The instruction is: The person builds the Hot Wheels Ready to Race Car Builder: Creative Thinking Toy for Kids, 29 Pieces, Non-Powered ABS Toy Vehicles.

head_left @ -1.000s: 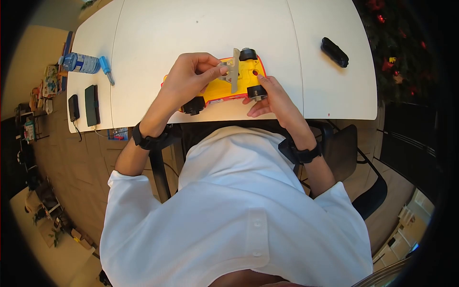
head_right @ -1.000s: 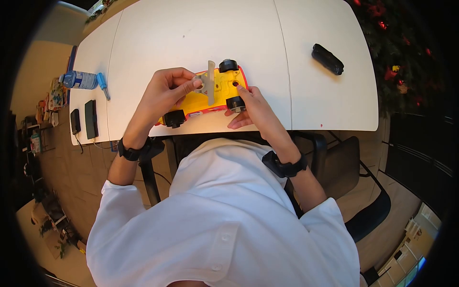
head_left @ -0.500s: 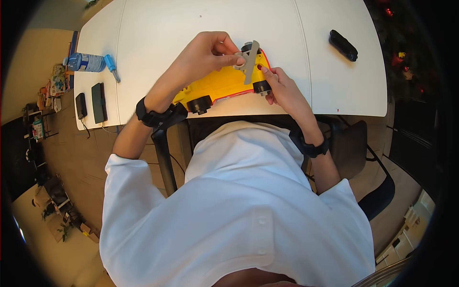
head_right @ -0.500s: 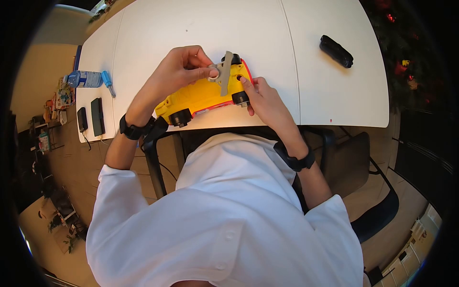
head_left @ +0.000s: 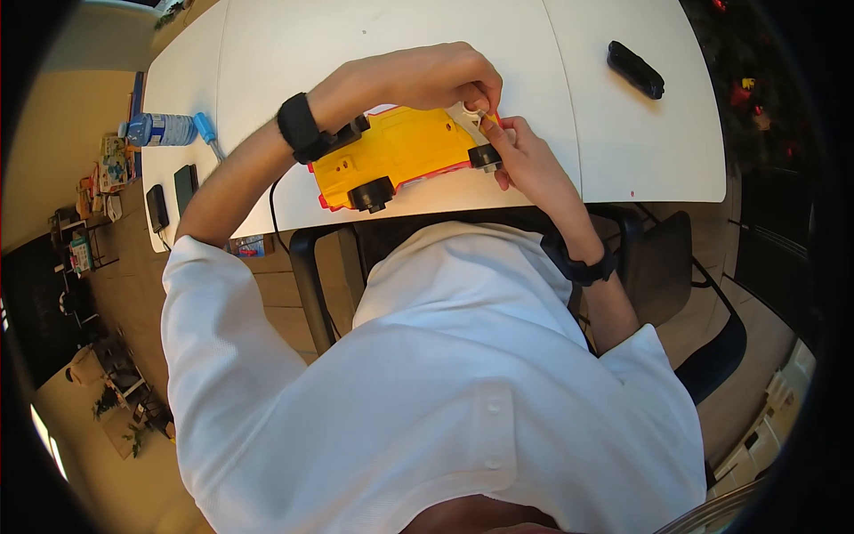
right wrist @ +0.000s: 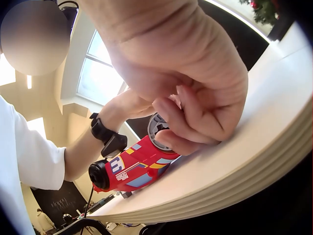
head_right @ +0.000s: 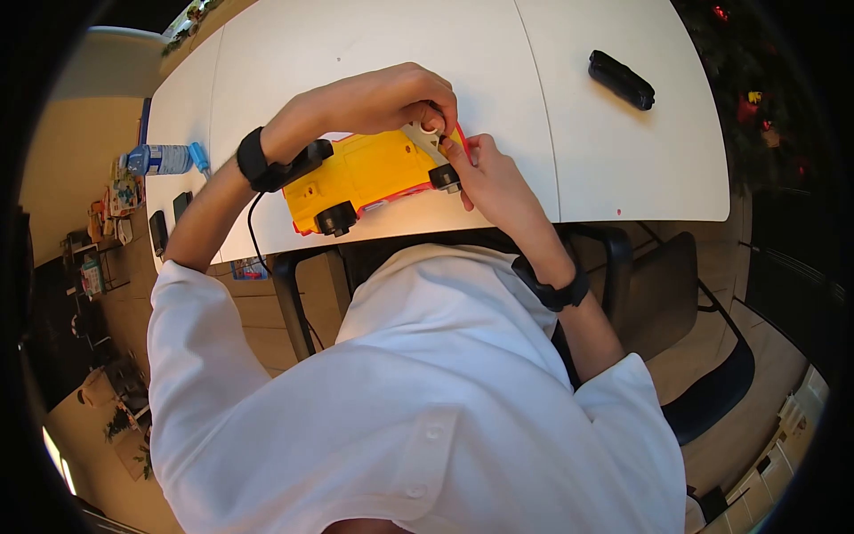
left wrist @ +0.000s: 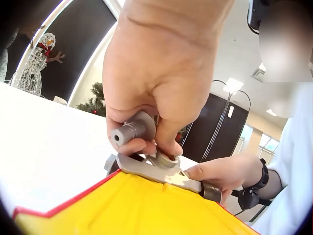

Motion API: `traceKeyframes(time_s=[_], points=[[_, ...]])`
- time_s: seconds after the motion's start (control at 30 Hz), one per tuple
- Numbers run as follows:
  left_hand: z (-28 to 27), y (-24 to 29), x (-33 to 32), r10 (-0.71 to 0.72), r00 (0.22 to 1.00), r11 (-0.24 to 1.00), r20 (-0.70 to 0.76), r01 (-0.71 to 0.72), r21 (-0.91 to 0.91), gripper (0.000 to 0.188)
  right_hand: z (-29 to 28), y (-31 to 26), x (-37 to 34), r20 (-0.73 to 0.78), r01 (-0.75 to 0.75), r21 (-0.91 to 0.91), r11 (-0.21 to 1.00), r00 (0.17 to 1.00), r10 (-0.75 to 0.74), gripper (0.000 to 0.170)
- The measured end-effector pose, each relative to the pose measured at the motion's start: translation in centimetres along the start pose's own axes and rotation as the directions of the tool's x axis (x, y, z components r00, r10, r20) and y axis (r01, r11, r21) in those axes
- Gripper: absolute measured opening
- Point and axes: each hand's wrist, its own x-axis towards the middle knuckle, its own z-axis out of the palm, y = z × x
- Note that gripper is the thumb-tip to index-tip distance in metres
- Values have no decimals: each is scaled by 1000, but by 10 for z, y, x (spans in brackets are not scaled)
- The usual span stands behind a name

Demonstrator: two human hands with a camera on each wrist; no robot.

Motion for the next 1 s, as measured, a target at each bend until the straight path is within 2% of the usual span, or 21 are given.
traceKeyframes(time_s=[0.1,0.2,0.27,0.33,0.4,0.53,0.7,0.77,0.8,0.9,1.0], points=[[-1,0,14,76,993,997,91,-73,-32,20,2,5,-1,-6,25,46,999,1000,-24,63],[2,2,19,93,995,996,42,-93,4,18,0,7,-1,-8,40,60,997,999,-39,60],[1,7,19,-59,995,998,75,61,-22,21,0,6,-2,-10,38,51,998,999,-38,58],[1,4,18,-38,998,999,58,39,-19,21,-1,3,-5,-11,39,40,998,999,-39,57],[3,3,18,-18,999,1000,38,19,-15,22,0,-3,-10,-86,37,-27,999,996,-39,54],[6,-2,17,-26,1000,994,4,26,107,24,-3,2,-9,-60,59,-51,997,996,-62,53],[1,2,4,-119,992,986,-37,122,113,27,-7,10,-5,-165,78,-364,928,975,-147,53],[-7,14,-6,-81,990,993,112,71,92,27,-13,1,-10,-164,67,-368,927,977,-135,52],[-5,13,-11,-82,990,993,116,71,91,27,-14,-1,-12,-163,52,-374,926,979,-120,52],[0,11,-22,-82,993,995,80,78,62,25,-17,5,-9,-171,100,-366,925,970,-172,49],[-2,15,-27,-127,992,978,-5,126,164,18,-20,-2,-10,-184,136,-321,937,962,-203,44]])
